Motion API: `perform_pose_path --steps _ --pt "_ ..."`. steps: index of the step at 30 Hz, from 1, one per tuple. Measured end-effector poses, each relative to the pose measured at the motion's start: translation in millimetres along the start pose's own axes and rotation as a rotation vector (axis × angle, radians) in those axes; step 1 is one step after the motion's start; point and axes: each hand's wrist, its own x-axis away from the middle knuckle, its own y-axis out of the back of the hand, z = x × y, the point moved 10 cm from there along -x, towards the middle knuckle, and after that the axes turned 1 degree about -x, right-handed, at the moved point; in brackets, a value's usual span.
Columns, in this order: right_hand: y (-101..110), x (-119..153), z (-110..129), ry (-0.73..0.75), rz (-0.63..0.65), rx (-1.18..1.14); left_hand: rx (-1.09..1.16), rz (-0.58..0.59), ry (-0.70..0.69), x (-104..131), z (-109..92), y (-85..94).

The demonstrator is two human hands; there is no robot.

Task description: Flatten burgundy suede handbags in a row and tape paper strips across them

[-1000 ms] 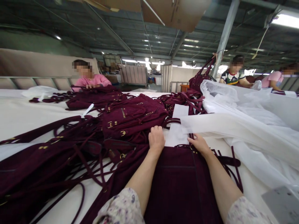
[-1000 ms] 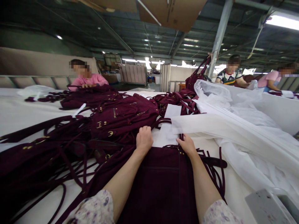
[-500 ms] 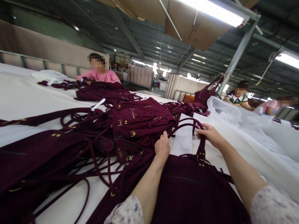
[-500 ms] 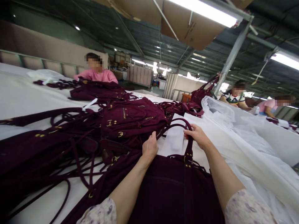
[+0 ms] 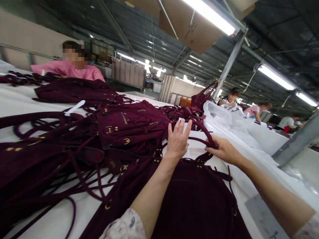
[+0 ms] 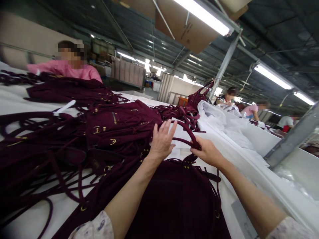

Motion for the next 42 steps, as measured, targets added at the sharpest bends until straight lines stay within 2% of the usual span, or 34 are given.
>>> perform_pose_path --steps 3,6,8,12,14,17,19,21,23,26,28,31,33,35,38,40,42 --pt "1.4 -6.0 -4.7 -0.043 -0.009 -0.267 0.028 0.013 0.015 3.2 -4.1 -8.0" --pt "4.4 -20.7 -1.8 -0.067 -0.003 -0.354 -0.011 -0.095 0.099 4.6 6.6 2.3" --pt "5.5 -34.3 8.2 -0.075 0.033 -0.256 -0.043 -0.153 0.191 6.2 20.0 10.0" --pt "14.3 -61.0 48.8 0.012 0.012 0.231 -0.066 -0.184 0.394 12.6 49.9 18.3" --pt "8.0 -66.3 71.4 0.119 0.071 0.398 -0.076 -0.176 0.425 13.3 56.1 22.3" --pt "-5.2 -59.7 81.8 0.207 0.249 0.366 -0.058 -0.154 0.365 7.2 51.8 30.3" --pt "0.3 -53.6 74.4 0.181 0.266 0.288 -0.006 -0.097 0.255 -1.5 39.1 31.8" --pt "14.7 -50.3 63.0 0.126 0.186 0.276 0.038 -0.019 0.144 -9.5 23.4 29.5" --pt "27.5 -49.9 55.0 0.086 0.088 0.339 0.049 0.035 0.089 -14.8 12.1 25.7" --pt "33.6 -57.1 55.3 0.078 -0.027 0.561 0.030 0.066 0.082 -19.3 6.1 16.9" --pt "26.5 -65.1 64.4 0.131 -0.048 0.753 0.008 0.073 0.107 -19.8 9.1 9.6" --pt "3.2 -73.1 77.2 0.274 0.046 0.965 -0.008 0.130 0.196 -16.9 21.7 -5.0" --pt "-6.1 -74.8 77.2 0.327 0.089 1.021 0.008 0.175 0.215 -15.0 24.8 -12.8" --pt "-0.6 -77.6 68.4 0.271 0.018 0.997 0.017 0.175 0.177 -15.9 20.3 -13.2" --pt "18.0 -81.4 35.1 0.020 -0.156 0.792 -0.006 0.143 0.101 -18.1 14.1 -8.3" --pt "18.3 -85.8 11.4 -0.089 -0.197 0.589 -0.011 0.163 0.075 -16.8 18.9 -11.2" --pt "15.8 -95.4 -2.5 -0.104 -0.242 0.413 0.011 0.194 0.096 -12.5 34.7 -18.3"
